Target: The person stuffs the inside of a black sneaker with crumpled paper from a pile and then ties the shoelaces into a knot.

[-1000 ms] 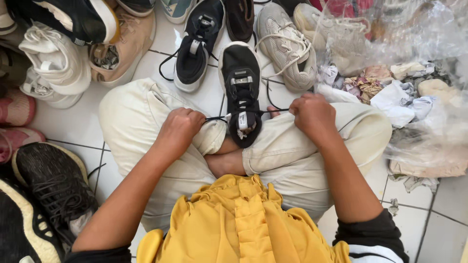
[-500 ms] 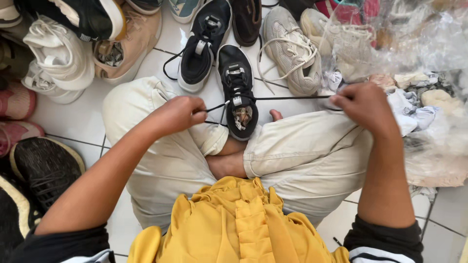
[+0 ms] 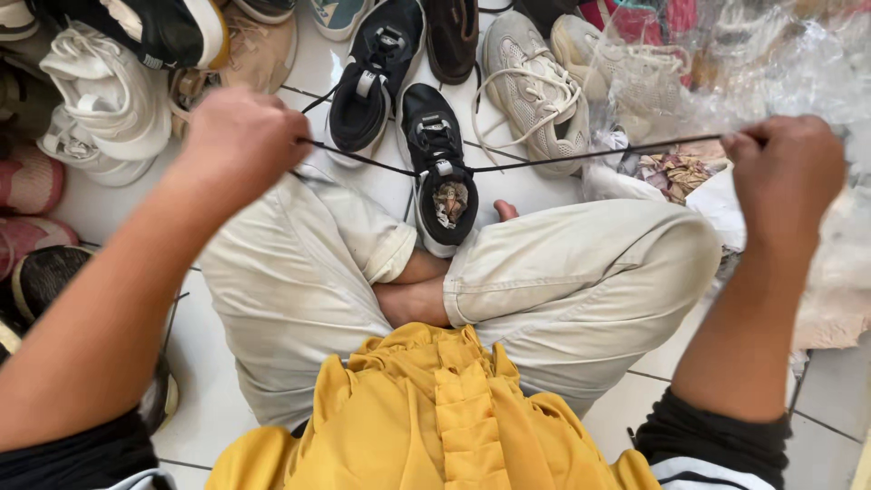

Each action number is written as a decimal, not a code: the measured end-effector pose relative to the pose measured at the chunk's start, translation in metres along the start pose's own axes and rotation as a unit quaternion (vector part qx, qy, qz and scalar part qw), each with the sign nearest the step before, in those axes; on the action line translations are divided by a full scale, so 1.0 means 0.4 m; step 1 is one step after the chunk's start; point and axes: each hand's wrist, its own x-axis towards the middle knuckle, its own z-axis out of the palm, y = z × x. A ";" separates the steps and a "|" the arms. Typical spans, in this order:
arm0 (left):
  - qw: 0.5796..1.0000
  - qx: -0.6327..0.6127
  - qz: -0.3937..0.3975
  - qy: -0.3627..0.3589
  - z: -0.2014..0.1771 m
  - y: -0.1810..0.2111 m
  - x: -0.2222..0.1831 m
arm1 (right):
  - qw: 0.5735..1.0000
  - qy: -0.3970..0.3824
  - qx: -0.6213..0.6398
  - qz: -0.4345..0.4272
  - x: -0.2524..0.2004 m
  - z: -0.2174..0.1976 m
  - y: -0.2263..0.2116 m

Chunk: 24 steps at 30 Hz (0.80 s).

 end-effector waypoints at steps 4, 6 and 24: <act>0.997 0.063 -0.002 0.054 -0.013 -0.133 -0.009 | 0.996 0.008 0.014 0.088 0.038 -0.035 -0.189; 0.993 -0.075 -0.049 0.070 -0.043 -0.186 -0.024 | 0.983 -0.013 0.135 0.124 0.054 -0.100 -0.317; 0.533 -0.821 -0.188 0.083 0.462 0.407 0.260 | 0.581 -0.223 0.688 0.374 -0.094 0.392 -0.687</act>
